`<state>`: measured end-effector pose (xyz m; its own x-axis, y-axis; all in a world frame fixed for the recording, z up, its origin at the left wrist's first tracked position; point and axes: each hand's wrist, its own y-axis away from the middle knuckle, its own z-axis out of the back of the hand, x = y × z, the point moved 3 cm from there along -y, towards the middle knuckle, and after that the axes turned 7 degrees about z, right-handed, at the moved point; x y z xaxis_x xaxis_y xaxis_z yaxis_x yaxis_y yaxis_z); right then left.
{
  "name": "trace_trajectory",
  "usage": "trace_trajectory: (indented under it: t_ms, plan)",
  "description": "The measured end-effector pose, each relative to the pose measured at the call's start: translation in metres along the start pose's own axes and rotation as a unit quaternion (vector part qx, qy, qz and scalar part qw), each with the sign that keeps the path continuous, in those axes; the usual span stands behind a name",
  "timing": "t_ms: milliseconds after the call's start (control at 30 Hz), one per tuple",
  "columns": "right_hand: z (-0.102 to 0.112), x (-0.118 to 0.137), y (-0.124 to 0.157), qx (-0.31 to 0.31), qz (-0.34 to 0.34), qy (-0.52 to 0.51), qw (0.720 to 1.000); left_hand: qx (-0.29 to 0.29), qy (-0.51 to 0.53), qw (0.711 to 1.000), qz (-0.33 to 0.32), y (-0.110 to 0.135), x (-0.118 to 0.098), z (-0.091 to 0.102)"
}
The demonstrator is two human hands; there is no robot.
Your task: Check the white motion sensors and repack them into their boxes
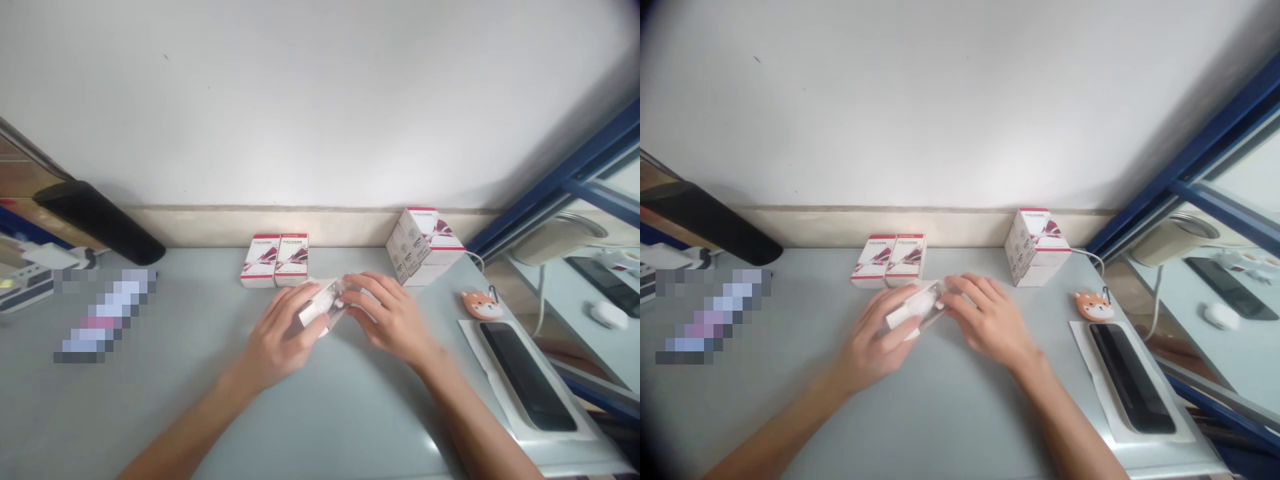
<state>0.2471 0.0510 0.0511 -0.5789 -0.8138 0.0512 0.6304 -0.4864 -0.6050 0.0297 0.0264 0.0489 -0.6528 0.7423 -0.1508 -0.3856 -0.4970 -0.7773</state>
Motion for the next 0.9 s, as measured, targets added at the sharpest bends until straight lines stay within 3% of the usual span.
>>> trace_trajectory:
  t_ms: [367, 467, 900]
  plan:
    - [-0.0009, -0.0026, -0.0001, 0.007, -0.071, -0.103, 0.992, 0.015, -0.011, 1.000, -0.006, 0.0004, 0.0006, 0.0008]
    - [0.0003, 0.0012, -0.0012, 0.028, -0.068, -0.104, 0.992, 0.019, -0.022, 1.000, -0.004, 0.0009, -0.0006, 0.0005]
    - [0.0004, -0.0046, 0.0010, 0.005, -0.056, -0.083, 0.995, 0.017, -0.008, 1.000, -0.016, 0.0024, -0.0003, -0.0018]
